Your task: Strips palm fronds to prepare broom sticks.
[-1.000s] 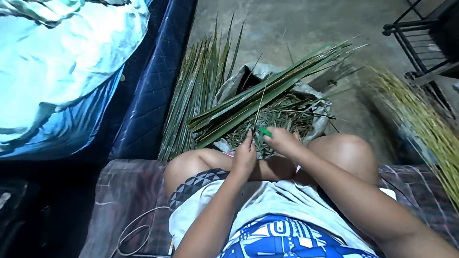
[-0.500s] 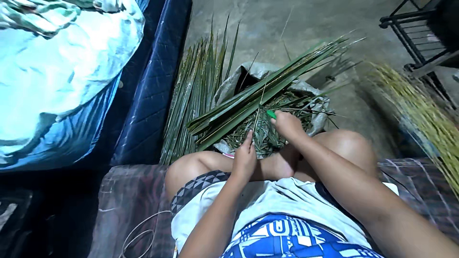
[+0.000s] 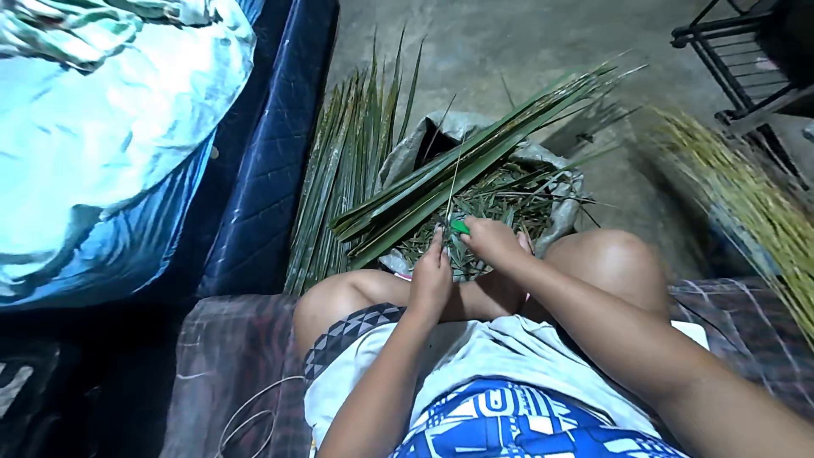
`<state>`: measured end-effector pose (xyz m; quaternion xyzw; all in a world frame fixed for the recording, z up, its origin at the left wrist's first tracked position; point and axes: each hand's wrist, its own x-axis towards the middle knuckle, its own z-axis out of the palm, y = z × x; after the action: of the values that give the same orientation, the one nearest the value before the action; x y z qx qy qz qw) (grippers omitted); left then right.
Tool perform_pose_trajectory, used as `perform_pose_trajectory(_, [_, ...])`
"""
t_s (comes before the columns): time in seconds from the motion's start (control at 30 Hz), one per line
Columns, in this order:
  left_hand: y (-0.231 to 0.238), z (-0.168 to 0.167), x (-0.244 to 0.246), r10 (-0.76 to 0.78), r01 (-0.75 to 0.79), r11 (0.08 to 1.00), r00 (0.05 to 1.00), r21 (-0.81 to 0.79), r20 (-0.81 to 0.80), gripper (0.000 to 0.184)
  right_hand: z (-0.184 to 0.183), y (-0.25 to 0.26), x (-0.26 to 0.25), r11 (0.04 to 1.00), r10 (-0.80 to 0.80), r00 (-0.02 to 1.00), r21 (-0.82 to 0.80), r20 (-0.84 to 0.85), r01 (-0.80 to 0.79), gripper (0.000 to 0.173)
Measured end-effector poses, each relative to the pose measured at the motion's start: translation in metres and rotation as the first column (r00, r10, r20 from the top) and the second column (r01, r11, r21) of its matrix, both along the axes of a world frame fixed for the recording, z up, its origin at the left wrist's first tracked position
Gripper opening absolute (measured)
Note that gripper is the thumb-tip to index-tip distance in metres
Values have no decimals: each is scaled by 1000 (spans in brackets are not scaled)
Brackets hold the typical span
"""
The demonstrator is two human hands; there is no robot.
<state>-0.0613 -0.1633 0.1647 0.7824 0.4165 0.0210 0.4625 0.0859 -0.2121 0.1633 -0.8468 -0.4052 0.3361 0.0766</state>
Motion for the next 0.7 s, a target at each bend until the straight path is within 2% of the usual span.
perform_pose_trajectory(0.17, [-3, -7, -4, -7, 12, 998, 997, -69, 75, 46, -14, 2, 24, 978, -189, 982, 96, 30, 185, 29])
perform_pose_trajectory(0.27, [-3, -8, -6, 108, -64, 975, 973, -212, 205, 44, -3, -5, 17, 986, -139, 989, 85, -48, 143, 29])
perform_pose_trajectory(0.37, [1, -6, -6, 305, -139, 883, 896, -449, 323, 43, 11, -15, -7, 999, 23, 985, 52, -171, -14, 33])
perform_pose_trajectory(0.47, [3, -3, -8, 469, -150, 732, 819, -665, 331, 39, 15, -18, -15, 998, 66, 983, 27, -169, -62, 32])
perform_pose_trajectory(0.57, [4, 2, -10, 517, -105, 624, 799, -775, 308, 41, 5, -10, 7, 998, -36, 997, 41, -74, 40, 31])
perform_pose_trajectory(0.7, [2, 6, -11, 542, -69, 560, 784, -825, 302, 38, -8, -1, 42, 952, -275, 961, 139, -10, 273, 28])
